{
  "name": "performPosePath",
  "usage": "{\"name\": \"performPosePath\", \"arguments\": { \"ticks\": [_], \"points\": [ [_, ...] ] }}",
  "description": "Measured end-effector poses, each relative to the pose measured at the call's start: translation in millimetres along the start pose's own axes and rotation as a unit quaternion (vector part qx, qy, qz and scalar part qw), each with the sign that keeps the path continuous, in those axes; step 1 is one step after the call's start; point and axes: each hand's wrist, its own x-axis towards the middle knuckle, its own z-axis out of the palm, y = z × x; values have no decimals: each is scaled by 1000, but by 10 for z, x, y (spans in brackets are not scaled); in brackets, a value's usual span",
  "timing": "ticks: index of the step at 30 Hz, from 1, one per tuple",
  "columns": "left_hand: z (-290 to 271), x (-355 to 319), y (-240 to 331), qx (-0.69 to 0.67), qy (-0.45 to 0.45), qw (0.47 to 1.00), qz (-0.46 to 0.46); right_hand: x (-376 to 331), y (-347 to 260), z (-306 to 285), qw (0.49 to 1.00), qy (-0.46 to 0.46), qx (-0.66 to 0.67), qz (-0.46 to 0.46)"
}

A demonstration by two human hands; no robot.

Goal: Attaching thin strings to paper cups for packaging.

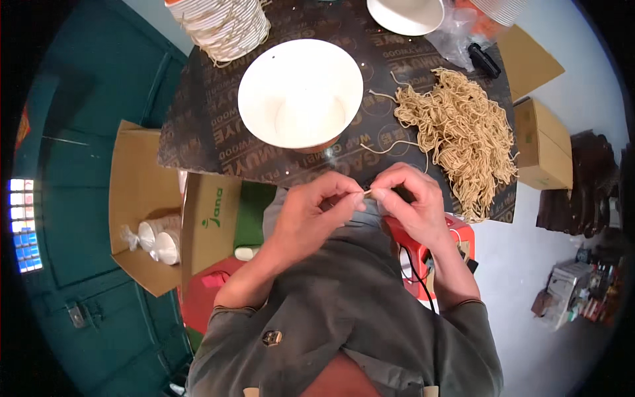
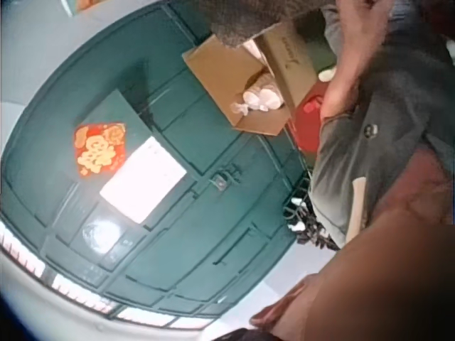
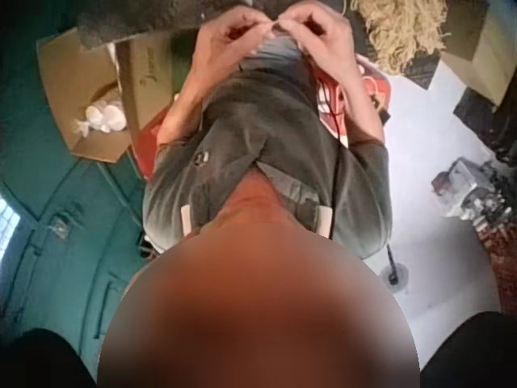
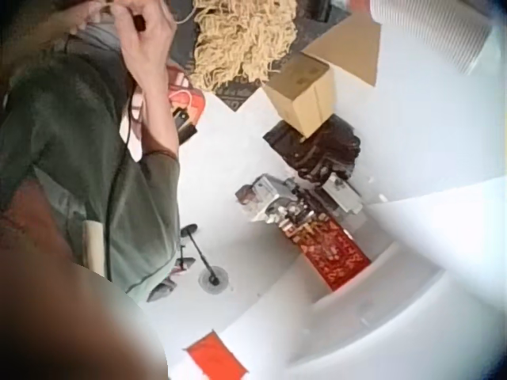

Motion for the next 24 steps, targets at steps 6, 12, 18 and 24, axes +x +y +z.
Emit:
{"name": "performPosePath", "arguments": {
  "ticks": [6, 12, 18, 24],
  "points": [
    [-262, -220, 103, 282, 175, 910, 250, 113, 77, 232, 984, 114, 138, -5],
    [-315, 142, 525, 558, 198, 745, 307, 331, -5, 444, 966, 203, -34, -156],
    [-334, 334, 445, 539, 158, 766, 313, 464, 12, 569, 963, 219, -51, -149],
    [-204, 421, 405, 507, 194, 773, 327, 558, 86, 605, 954, 254, -35, -157]
  ]
}}
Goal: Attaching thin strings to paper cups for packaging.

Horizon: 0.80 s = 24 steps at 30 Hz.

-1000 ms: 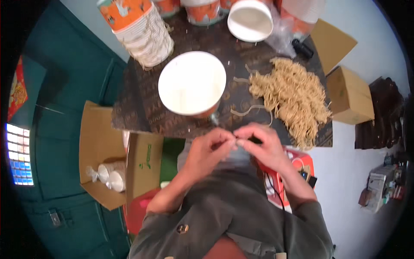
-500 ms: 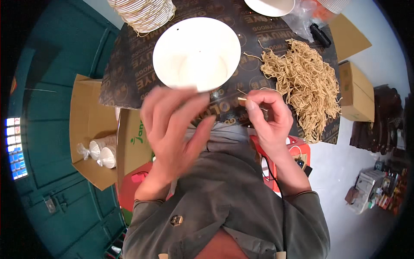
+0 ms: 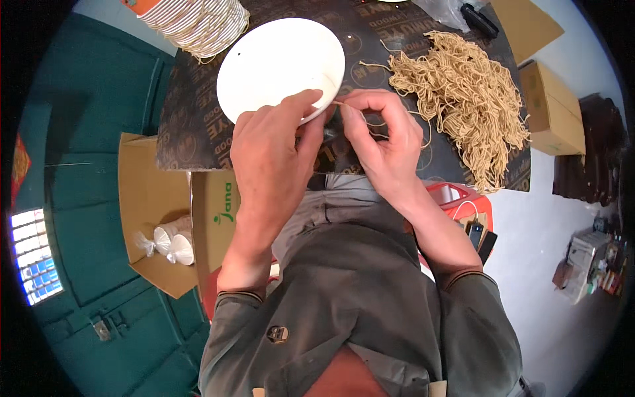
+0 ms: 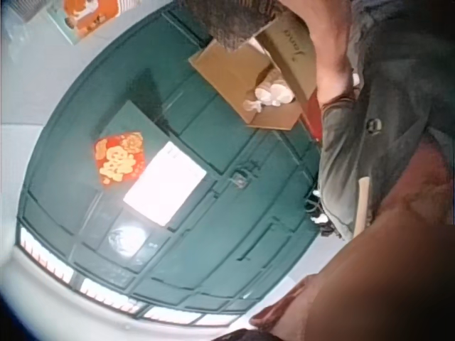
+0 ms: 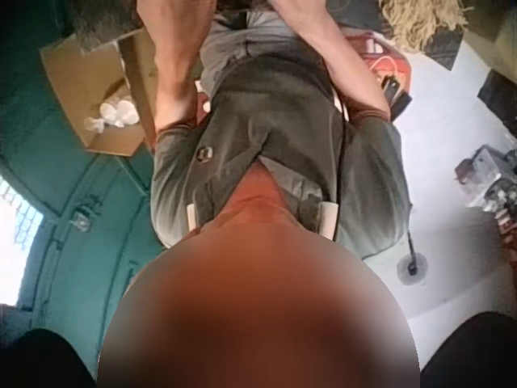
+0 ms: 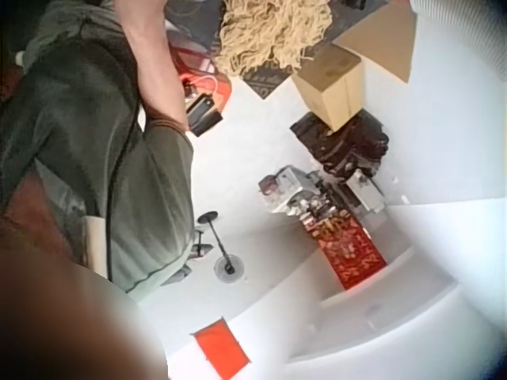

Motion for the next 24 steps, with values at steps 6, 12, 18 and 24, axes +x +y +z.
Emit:
{"name": "performPosePath", "arguments": {
  "ticks": [6, 12, 18, 24],
  "points": [
    [39, 16, 45, 2, -5, 999, -51, -2, 74, 10, 1000, 21, 7, 13],
    [79, 12, 58, -34, -16, 995, -93, 27, 139, 68, 999, 46, -14, -11],
    [95, -4, 59, -38, -10, 995, -88, 27, 144, 65, 998, 55, -16, -20],
    [95, 7, 70, -40, -20, 995, -93, 52, 142, 56, 998, 36, -24, -37]
  ]
}}
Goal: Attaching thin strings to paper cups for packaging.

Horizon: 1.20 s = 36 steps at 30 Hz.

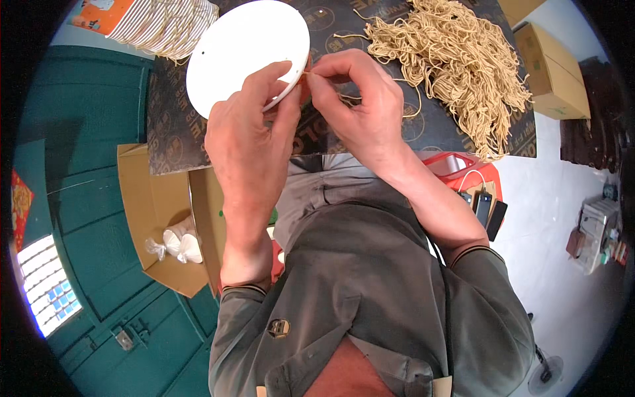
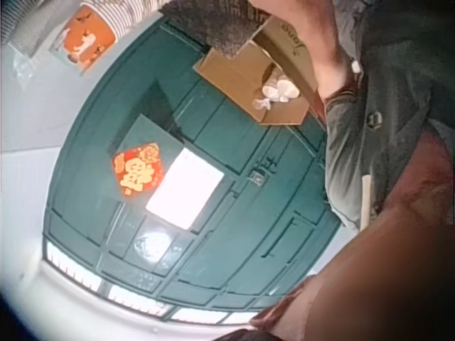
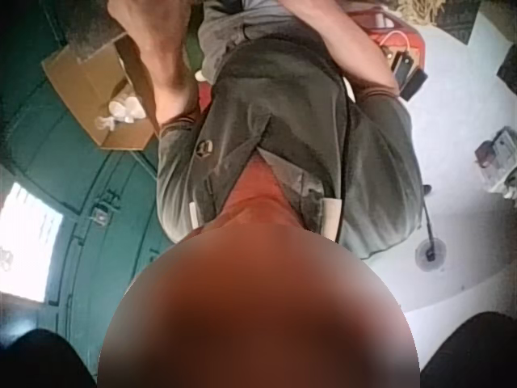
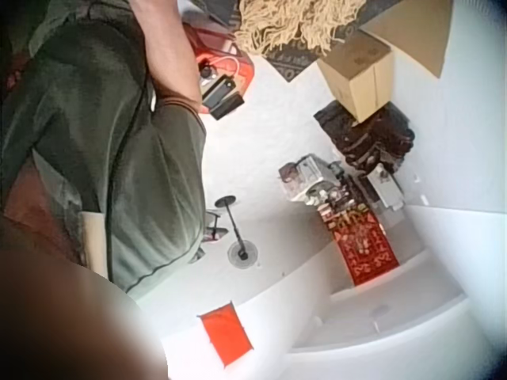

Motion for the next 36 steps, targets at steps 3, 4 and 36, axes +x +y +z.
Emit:
{"name": "performPosePath", "arguments": {
  "ticks": [3, 4, 36],
  "points": [
    [-20, 22, 32, -1, -15, 1000, -4, 19, 12, 24, 1000, 13, 9, 2],
    [-43, 39, 54, -1, -26, 1000, -7, 22, 4, 17, 1000, 7, 10, 13],
    [-190, 726, -329, -339, -208, 915, -63, 289, -200, -425, 942, -124, 195, 244]
  ]
}}
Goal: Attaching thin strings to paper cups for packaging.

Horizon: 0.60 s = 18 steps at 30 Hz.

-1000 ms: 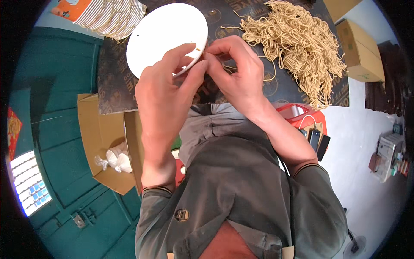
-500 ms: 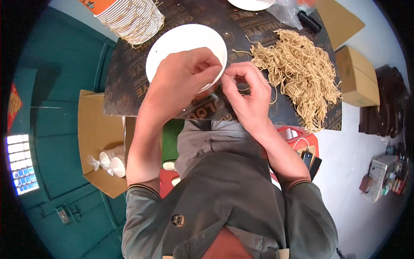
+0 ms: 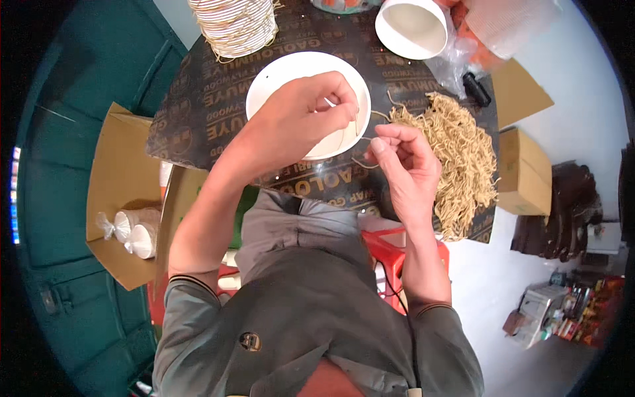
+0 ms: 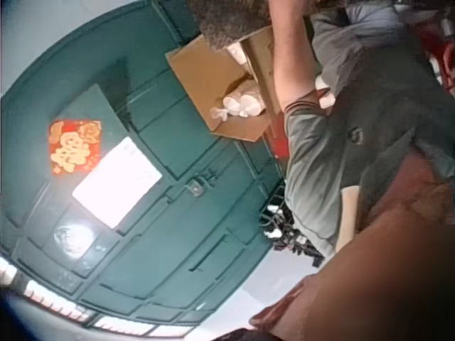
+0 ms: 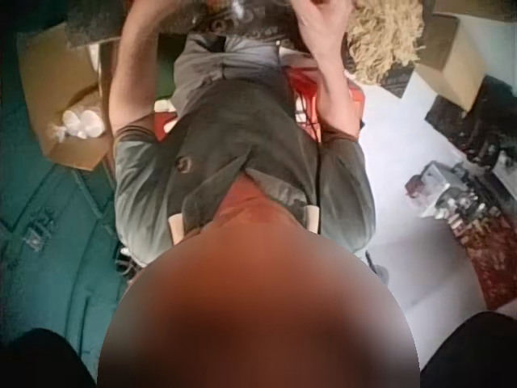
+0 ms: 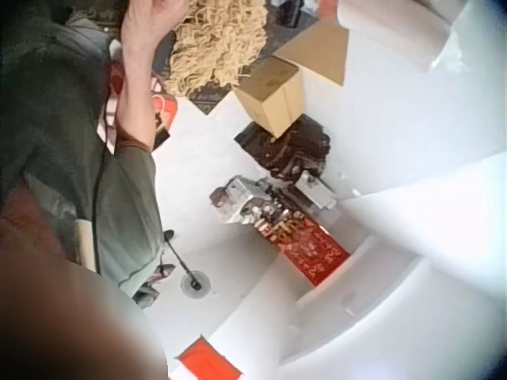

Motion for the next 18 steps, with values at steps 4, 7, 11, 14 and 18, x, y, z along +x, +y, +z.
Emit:
{"name": "performPosePath", "arguments": {
  "ticks": [4, 7, 11, 14, 18],
  "points": [
    [29, -25, 99, -24, -23, 999, 1, 87, -162, 58, 999, -41, -16, 5],
    [117, -10, 49, -19, -3, 999, 37, 144, -167, 36, 996, -52, -64, 17],
    [135, 9, 26, -82, -20, 996, 20, 231, -124, 38, 999, -38, -7, 27],
    [137, 52, -34, -135, -45, 990, 17, 255, -96, 24, 999, -37, -10, -3],
    [131, 126, 63, -197, -88, 975, -55, 259, 4, -17, 999, -24, 2, -27]
  ]
}}
